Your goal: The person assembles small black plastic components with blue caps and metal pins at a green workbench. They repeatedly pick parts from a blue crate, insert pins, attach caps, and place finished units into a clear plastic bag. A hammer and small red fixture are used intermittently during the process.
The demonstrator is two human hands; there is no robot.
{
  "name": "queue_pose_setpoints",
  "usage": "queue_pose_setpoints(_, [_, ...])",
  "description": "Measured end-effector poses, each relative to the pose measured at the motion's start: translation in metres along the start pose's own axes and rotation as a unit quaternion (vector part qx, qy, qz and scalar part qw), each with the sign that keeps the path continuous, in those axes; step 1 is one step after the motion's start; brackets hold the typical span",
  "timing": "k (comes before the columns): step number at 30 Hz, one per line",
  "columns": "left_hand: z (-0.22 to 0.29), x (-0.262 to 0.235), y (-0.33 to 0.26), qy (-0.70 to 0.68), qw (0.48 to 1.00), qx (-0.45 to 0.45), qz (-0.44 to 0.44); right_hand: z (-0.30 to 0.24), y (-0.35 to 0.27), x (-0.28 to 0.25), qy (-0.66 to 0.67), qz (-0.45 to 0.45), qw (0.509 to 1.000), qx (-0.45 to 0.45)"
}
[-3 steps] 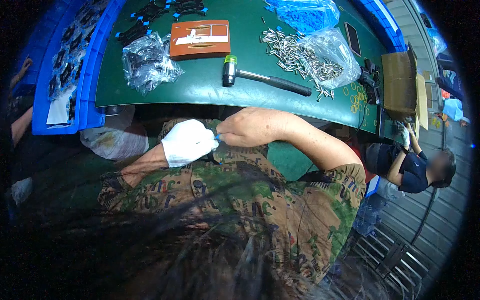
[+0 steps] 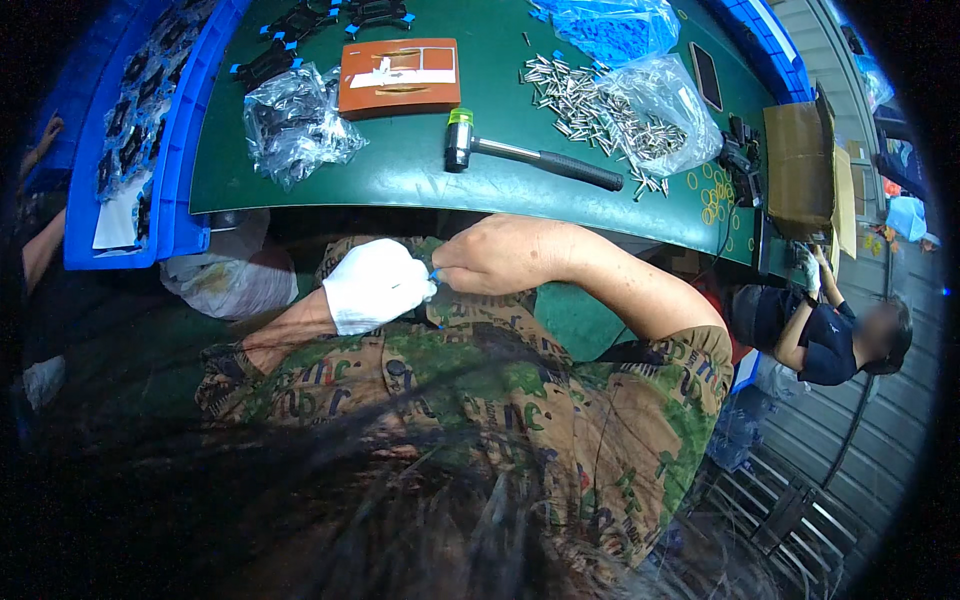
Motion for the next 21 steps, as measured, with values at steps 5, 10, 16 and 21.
queue_pose_setpoints(5, [0.000, 0.006, -0.004, 0.022, 1.000, 0.010, -0.005, -0.001, 0.003, 0.006, 0.019, 0.017, 0.999, -0.021])
queue_pose_setpoints(10, [-0.011, 0.012, -0.005, -0.046, 0.998, -0.045, -0.030, 0.009, 0.012, 0.012, 0.063, 0.034, 0.995, -0.065])
queue_pose_setpoints(16, [-0.012, -0.001, -0.010, -0.216, 0.961, -0.093, -0.148, 0.027, 0.018, 0.029, 0.282, -0.073, 0.956, 0.027])
queue_pose_setpoints(21, [-0.026, -0.087, -0.025, -0.302, 0.936, -0.175, 0.050, 0.015, -0.034, -0.040, -0.064, 0.363, 0.929, 0.010])
Point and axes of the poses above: each hand's wrist, its own y-axis towards the middle knuckle, its own x-axis out of the palm, z = x × y, the point moved 6 cm from there along y, towards the middle knuckle, and after that the axes turned 6 degrees about -z, right-handed, at the moved point
